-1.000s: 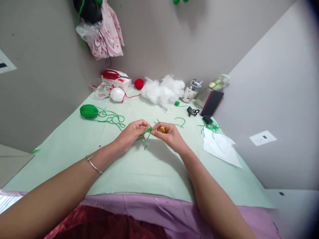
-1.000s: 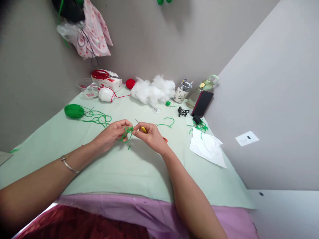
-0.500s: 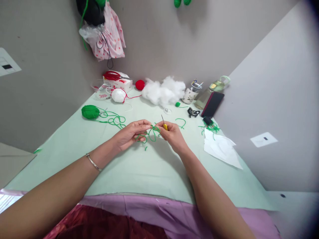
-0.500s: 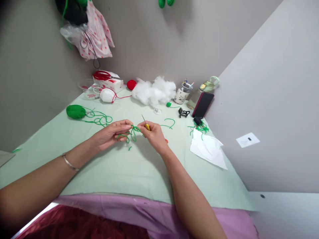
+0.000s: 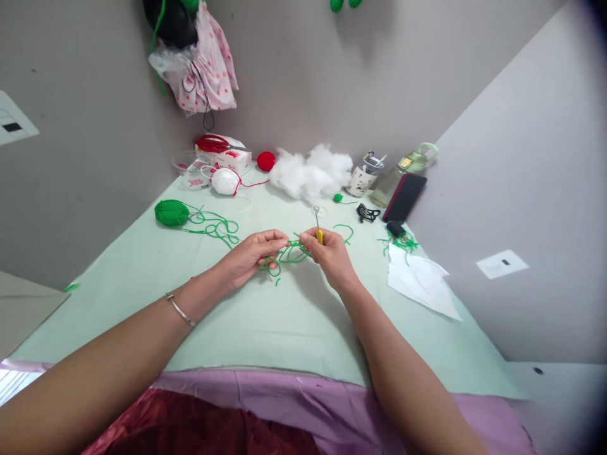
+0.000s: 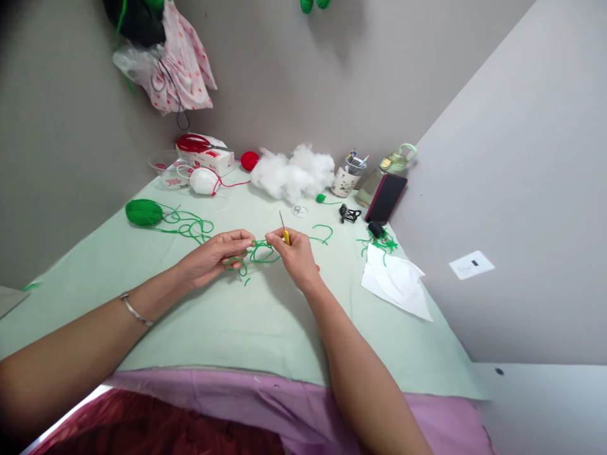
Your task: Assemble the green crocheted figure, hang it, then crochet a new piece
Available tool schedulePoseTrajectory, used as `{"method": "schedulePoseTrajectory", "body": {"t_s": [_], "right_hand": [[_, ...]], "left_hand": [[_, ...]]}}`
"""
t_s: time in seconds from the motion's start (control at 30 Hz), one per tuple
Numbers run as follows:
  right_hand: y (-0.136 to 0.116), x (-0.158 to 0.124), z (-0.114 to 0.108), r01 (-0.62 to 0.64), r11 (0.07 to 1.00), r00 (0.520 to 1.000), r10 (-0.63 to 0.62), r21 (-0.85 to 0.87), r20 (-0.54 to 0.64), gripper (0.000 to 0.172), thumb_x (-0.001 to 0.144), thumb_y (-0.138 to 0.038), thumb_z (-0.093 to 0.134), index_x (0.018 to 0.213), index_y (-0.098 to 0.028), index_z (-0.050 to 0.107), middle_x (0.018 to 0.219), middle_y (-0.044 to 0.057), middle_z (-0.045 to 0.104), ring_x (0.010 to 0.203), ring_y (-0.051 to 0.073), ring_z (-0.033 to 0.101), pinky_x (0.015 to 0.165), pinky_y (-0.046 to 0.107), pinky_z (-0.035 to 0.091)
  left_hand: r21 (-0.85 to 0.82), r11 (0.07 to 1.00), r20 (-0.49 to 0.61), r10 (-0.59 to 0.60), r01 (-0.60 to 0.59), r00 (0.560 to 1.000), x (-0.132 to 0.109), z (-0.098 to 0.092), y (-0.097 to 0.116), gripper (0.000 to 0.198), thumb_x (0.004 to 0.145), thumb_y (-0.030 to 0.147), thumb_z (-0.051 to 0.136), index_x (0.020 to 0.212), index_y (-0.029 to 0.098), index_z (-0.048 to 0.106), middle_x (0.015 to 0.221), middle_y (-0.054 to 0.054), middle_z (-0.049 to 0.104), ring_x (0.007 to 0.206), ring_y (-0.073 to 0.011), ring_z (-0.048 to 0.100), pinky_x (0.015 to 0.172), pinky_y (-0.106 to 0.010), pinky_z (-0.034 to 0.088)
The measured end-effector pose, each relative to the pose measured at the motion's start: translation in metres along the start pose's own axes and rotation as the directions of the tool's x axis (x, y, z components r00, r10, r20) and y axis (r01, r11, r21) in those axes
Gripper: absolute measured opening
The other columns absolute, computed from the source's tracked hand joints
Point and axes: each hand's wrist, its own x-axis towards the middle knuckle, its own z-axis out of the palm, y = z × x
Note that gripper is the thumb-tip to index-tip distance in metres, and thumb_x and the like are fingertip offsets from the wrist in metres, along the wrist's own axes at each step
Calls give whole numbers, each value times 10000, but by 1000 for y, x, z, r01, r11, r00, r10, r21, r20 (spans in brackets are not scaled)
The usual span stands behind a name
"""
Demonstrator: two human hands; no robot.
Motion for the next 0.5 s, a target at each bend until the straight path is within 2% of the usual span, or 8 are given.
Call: {"method": "schedulePoseTrajectory", "body": {"t_s": [0.13, 0.23, 0.3, 0.4, 0.43, 0.5], "right_hand": [[-3, -3, 0, -18, 998, 995, 12, 62, 96, 390, 811, -548, 742, 736, -185, 623, 530, -90, 312, 496, 77, 235, 493, 266, 176], [-6, -6, -1, -20, 986, 965, -25, 167, 259, 383, 863, -537, 696, 762, -167, 672, 556, -67, 419, 484, 64, 223, 491, 267, 164], [-7, -6, -2, -2, 977, 967, -53, 214, 251, 352, 879, -505, 692, 790, -164, 695, 643, -32, 541, 481, 53, 239, 483, 268, 162], [-8, -4, -2, -2, 985, 992, -19, 170, 123, 279, 837, -447, 757, 944, -192, 716, 818, -8, 647, 499, 45, 288, 475, 254, 186], [-8, -4, -2, -20, 989, 992, 2, 144, 125, 300, 828, -443, 767, 1005, -207, 713, 855, -8, 657, 506, 45, 300, 475, 248, 195], [-9, -5, 0, -66, 994, 977, 46, 88, 207, 335, 825, -455, 764, 1054, -219, 703, 844, -15, 658, 512, 48, 312, 472, 241, 203]], "left_hand": [[23, 1000, -15, 7, -6, 1000, 0, 0, 1, 200, 786, 322, 785, 787, 159, 668, 612, 49, 456, 508, -69, 359, 542, -188, 435], [29, 999, -49, 20, -18, 999, 2, -2, -1, 192, 766, 304, 791, 834, 151, 695, 657, 24, 533, 527, -69, 423, 509, -173, 387], [26, 999, -70, 24, -22, 997, 3, -4, -3, 203, 767, 310, 789, 867, 153, 709, 657, 26, 534, 522, -69, 440, 477, -170, 343], [23, 999, -83, 32, -30, 996, 4, -5, -4, 207, 772, 319, 792, 880, 159, 720, 637, 41, 503, 506, -64, 437, 461, -172, 316], [23, 999, -81, 35, -33, 996, 4, -5, -5, 205, 773, 319, 793, 879, 157, 724, 643, 39, 508, 509, -63, 440, 465, -170, 320], [25, 999, -79, 39, -37, 996, 4, -5, -4, 202, 775, 317, 797, 873, 154, 728, 658, 30, 532, 517, -60, 443, 473, -166, 328]]}}
